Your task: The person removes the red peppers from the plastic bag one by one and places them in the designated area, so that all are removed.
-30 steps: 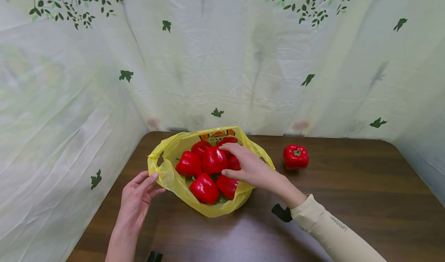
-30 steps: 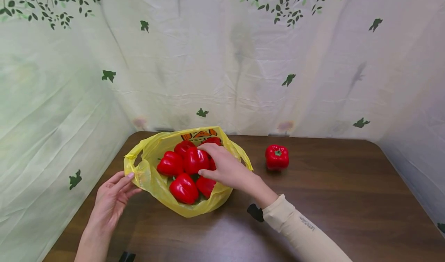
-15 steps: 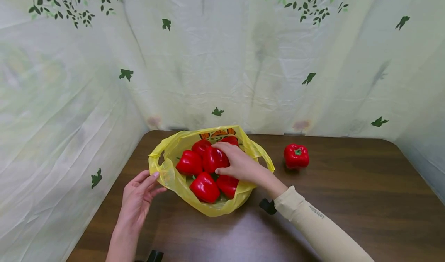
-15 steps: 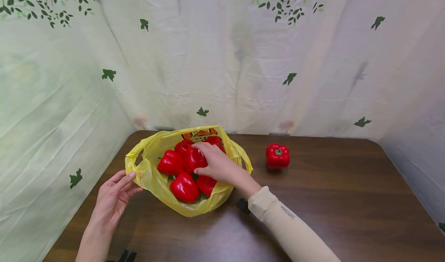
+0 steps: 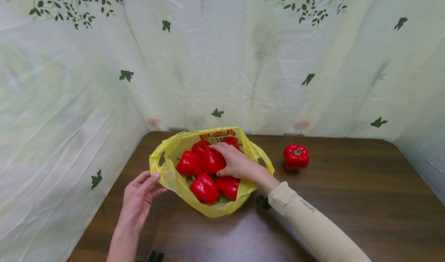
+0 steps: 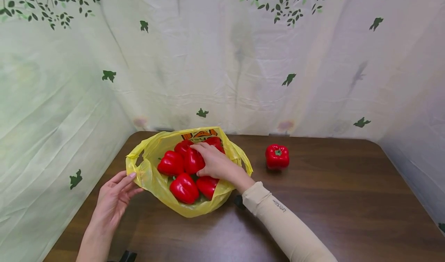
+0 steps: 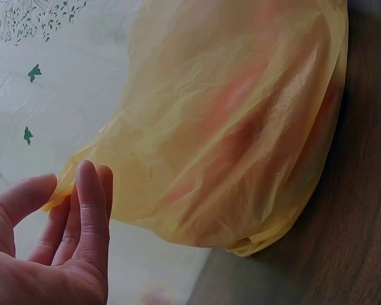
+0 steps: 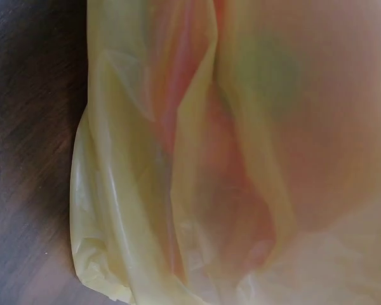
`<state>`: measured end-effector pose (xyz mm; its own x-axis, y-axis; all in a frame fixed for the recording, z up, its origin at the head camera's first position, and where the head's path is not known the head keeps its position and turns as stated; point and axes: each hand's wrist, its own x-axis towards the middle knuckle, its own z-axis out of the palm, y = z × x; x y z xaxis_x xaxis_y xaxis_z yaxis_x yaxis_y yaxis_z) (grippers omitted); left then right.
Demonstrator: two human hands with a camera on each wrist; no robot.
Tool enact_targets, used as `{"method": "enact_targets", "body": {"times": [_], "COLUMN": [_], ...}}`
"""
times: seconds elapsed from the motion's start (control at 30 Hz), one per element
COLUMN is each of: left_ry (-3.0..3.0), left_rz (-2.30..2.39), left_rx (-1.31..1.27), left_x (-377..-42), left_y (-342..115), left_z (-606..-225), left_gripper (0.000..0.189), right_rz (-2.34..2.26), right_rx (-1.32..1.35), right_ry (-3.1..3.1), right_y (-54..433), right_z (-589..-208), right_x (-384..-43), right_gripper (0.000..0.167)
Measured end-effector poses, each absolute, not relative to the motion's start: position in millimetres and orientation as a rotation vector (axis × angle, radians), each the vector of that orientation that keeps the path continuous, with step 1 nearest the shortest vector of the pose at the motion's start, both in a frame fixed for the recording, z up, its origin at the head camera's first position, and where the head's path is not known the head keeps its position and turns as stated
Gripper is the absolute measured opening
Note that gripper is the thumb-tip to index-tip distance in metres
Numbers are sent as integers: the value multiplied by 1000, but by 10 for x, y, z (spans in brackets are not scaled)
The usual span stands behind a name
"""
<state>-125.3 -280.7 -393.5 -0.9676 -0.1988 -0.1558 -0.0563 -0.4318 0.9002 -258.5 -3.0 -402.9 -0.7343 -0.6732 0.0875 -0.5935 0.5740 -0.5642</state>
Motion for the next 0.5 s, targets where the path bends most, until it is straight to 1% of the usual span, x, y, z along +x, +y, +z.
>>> {"method": "enact_targets", "body": {"times": [0.2,0.5], "left_ry": [-1628,-1634], "left_rz": [-2559,-2555], "left_rx": [380,389], "left_x": [-1250,-1248], "left_y": [-2807,-2805], "left_z": [-3932,-3924], "left_gripper": [14,15], "right_rz": [-884,-995], "right_rx": [-1095,-1105], "right_ry": [2698,2720], "right_y": [-46,-6], "right_z": [-4043,-3942], "right_x": [-2592,-2532], "right_gripper": [80,80]}}
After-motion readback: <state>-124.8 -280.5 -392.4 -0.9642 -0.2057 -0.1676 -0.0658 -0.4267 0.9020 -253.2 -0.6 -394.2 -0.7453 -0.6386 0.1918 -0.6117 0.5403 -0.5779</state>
